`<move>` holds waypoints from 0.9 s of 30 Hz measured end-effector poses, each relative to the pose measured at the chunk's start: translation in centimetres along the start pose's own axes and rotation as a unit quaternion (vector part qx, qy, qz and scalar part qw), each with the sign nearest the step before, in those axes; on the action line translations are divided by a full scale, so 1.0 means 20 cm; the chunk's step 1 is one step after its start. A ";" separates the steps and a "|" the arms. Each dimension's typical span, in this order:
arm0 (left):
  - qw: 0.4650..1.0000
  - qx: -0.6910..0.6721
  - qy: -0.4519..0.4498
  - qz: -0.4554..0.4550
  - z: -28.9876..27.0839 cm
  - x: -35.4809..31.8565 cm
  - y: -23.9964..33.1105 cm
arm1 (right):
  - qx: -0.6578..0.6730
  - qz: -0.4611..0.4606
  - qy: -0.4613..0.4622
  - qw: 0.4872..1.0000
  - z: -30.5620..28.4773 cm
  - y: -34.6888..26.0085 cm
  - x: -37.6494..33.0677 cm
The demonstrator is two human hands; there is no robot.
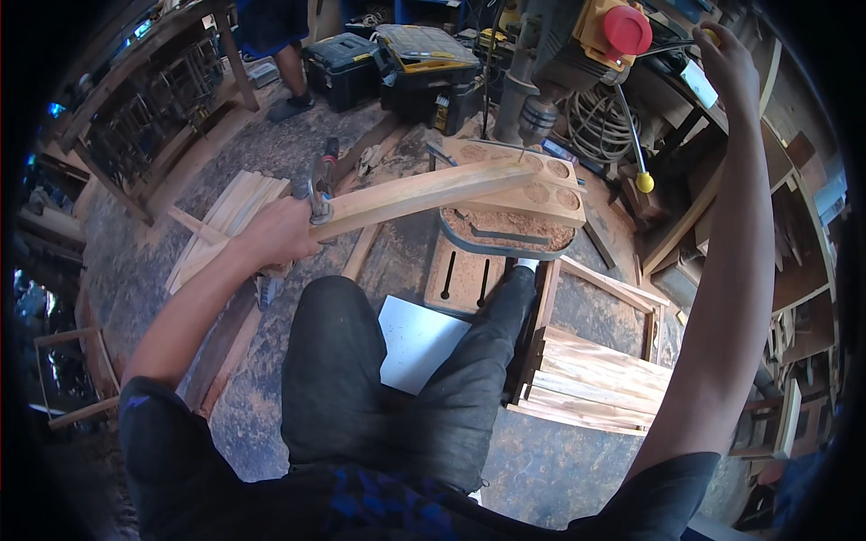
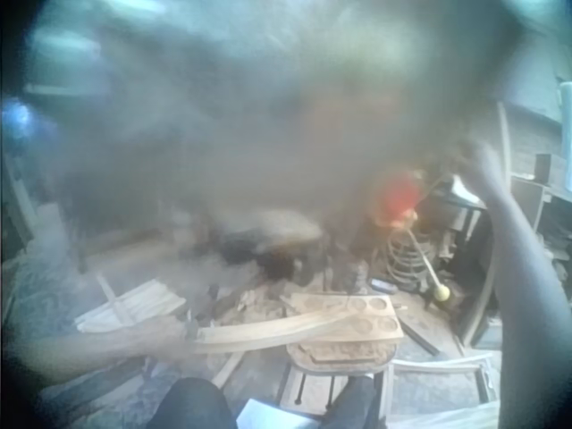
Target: The recorder is assembling and clamping wooden pieces together to form a frame or structure.
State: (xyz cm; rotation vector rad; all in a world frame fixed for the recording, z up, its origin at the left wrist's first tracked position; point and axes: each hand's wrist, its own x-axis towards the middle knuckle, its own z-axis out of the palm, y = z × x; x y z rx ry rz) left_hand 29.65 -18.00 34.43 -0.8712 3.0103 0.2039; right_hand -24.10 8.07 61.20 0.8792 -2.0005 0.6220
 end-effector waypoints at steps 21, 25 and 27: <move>1.000 -0.006 0.002 -0.004 0.03 0.00 -0.01 | -0.004 0.017 0.000 1.000 -0.08 -0.12 -0.11; 1.000 -0.010 0.002 -0.004 0.02 0.00 -0.01 | -0.020 0.022 0.018 0.999 -0.08 -0.16 -0.14; 1.000 -0.009 0.002 -0.001 0.02 0.00 -0.01 | 0.005 0.032 0.003 0.999 -0.08 -0.14 -0.15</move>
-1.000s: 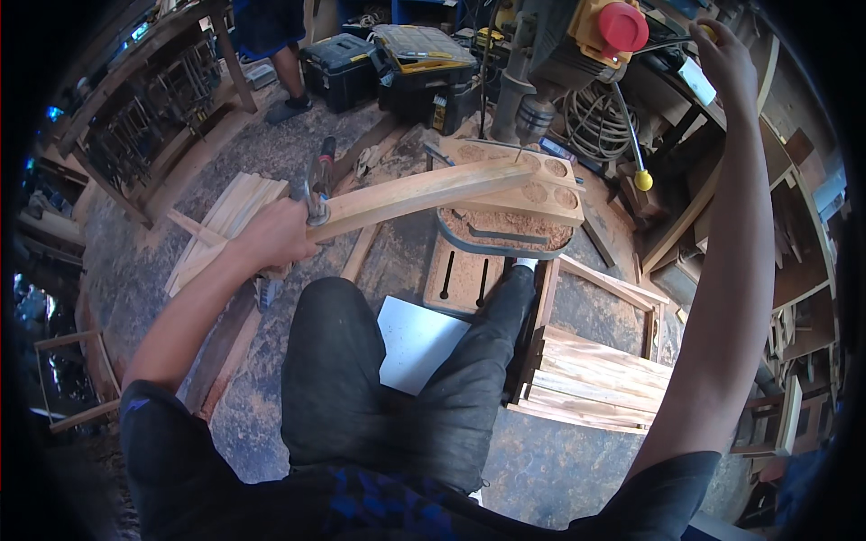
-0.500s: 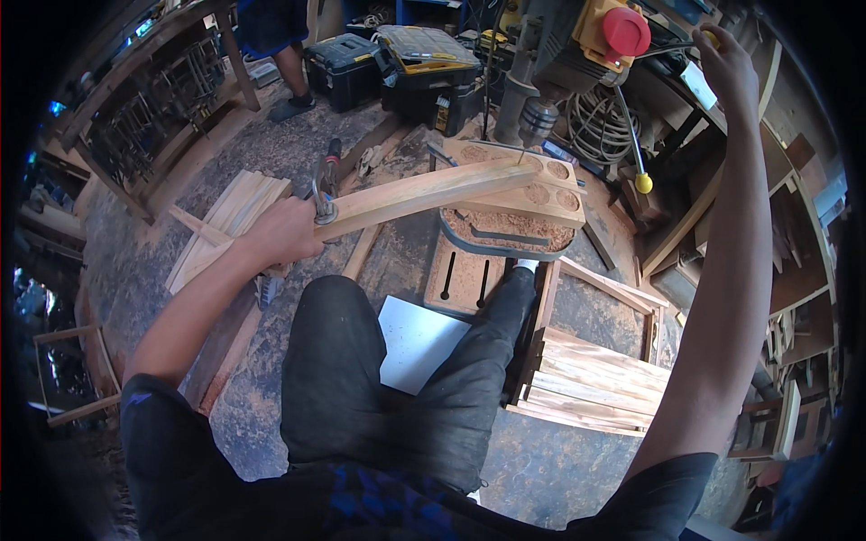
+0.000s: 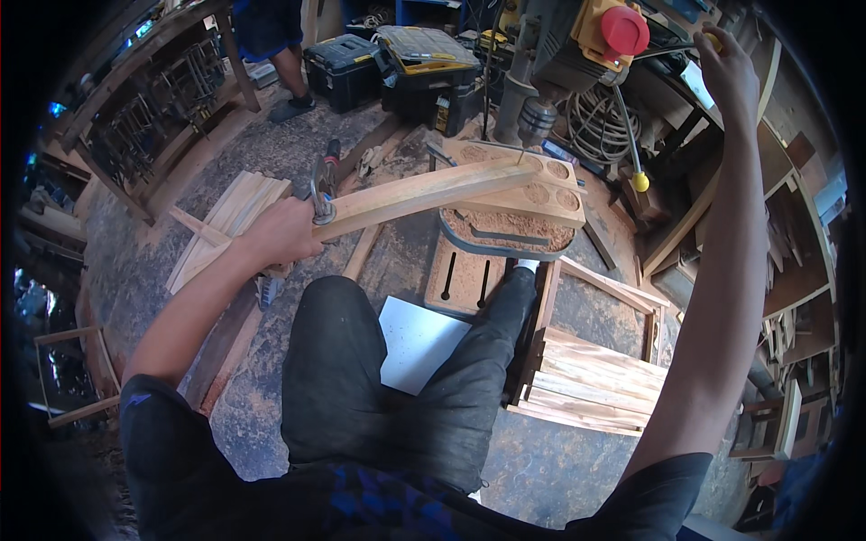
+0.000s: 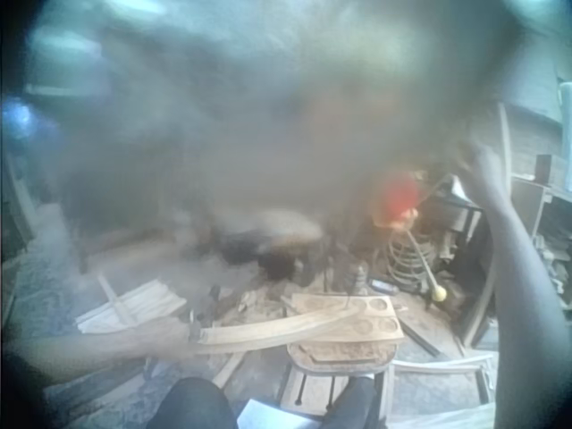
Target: The recorder is assembling and clamping wooden pieces together to form a frame or structure.
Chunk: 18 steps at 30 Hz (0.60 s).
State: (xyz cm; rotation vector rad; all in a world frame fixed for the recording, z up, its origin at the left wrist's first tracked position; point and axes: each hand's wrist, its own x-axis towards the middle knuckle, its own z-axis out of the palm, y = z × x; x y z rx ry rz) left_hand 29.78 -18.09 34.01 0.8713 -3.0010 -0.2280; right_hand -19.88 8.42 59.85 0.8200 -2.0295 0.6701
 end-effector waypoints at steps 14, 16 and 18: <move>1.000 0.004 -0.011 0.000 0.04 0.03 -0.05 | -0.033 -0.032 0.042 0.998 0.08 0.11 0.05; 1.000 0.003 -0.013 -0.006 0.05 0.03 -0.05 | -0.032 -0.037 0.048 0.998 0.07 0.12 0.05; 1.000 0.002 -0.019 -0.009 0.03 0.03 -0.04 | -0.017 -0.034 0.046 0.998 0.06 0.11 0.04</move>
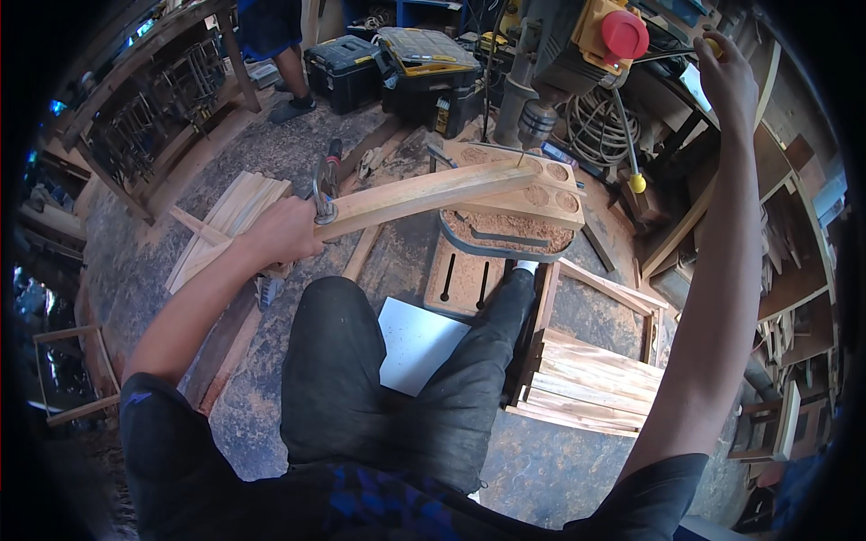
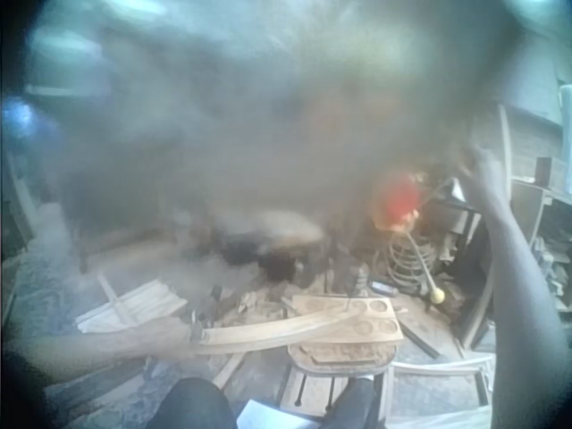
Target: The recorder is assembling and clamping wooden pieces together to form a frame or structure.
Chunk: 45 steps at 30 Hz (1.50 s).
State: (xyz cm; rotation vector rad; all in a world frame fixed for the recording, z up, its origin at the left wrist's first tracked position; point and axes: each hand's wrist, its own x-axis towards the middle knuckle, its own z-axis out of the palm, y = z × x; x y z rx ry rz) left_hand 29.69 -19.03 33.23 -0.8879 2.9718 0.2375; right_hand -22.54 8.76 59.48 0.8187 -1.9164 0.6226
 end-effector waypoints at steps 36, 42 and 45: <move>1.000 0.016 -0.004 -0.007 -0.05 -0.03 0.06 | 0.323 0.185 0.186 0.909 -0.06 -0.41 -0.93; 0.999 -0.010 -0.023 -0.030 -0.07 0.00 0.11 | 0.480 0.228 0.180 0.828 0.32 -0.36 -1.33; 0.999 -0.018 -0.024 -0.028 -0.07 0.00 0.09 | 0.471 0.253 0.077 0.842 0.51 -0.31 -1.37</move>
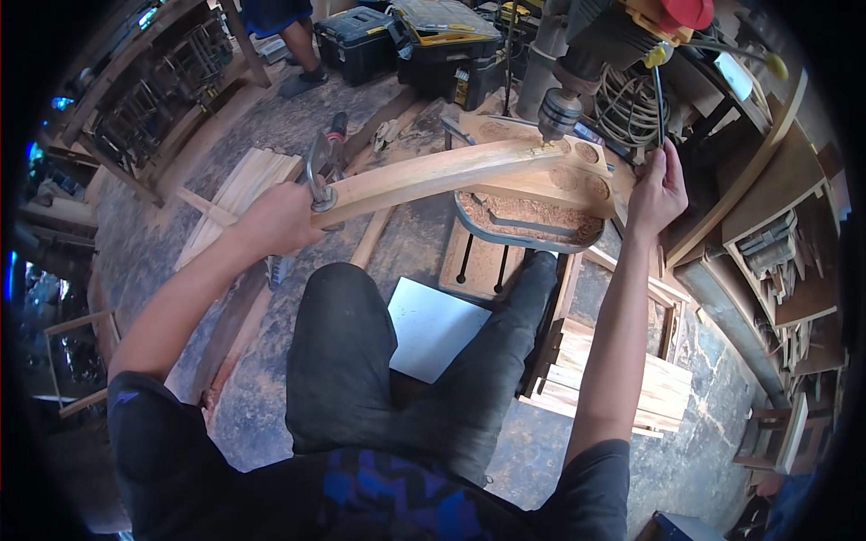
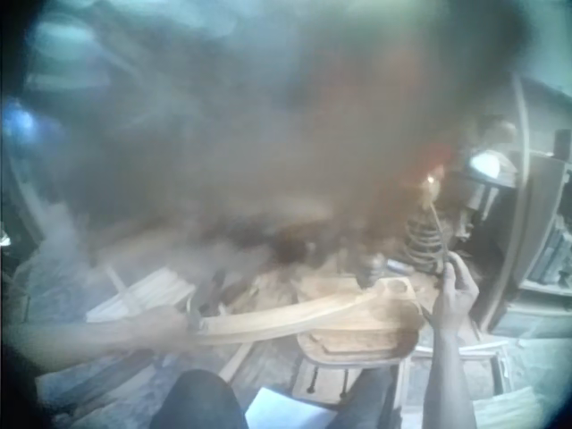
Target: The recorder is assembling and clamping wooden pieces together to form a frame or structure.
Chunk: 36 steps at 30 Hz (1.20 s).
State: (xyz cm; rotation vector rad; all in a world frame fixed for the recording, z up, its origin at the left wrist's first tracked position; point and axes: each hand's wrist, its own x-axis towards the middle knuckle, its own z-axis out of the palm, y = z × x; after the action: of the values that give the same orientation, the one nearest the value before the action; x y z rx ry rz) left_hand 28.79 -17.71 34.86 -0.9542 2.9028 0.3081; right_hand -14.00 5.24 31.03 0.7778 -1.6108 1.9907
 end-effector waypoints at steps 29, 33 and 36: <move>1.000 0.014 0.000 -0.007 -0.02 -0.02 0.04 | -0.249 -0.122 -0.045 0.960 -0.15 -0.32 0.07; 0.998 -0.027 -0.024 -0.043 -0.05 -0.05 0.09 | -0.151 -0.196 -0.010 0.969 -0.14 -0.54 0.20; 0.997 -0.022 -0.035 -0.059 -0.08 -0.06 0.12 | -0.230 -0.198 -0.025 0.953 -0.13 -0.69 0.37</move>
State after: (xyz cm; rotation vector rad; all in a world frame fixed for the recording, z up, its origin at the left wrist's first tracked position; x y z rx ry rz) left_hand 28.41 -15.44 36.91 -1.0941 2.7740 0.3903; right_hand -10.56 10.65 45.61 0.8815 -1.6946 1.2632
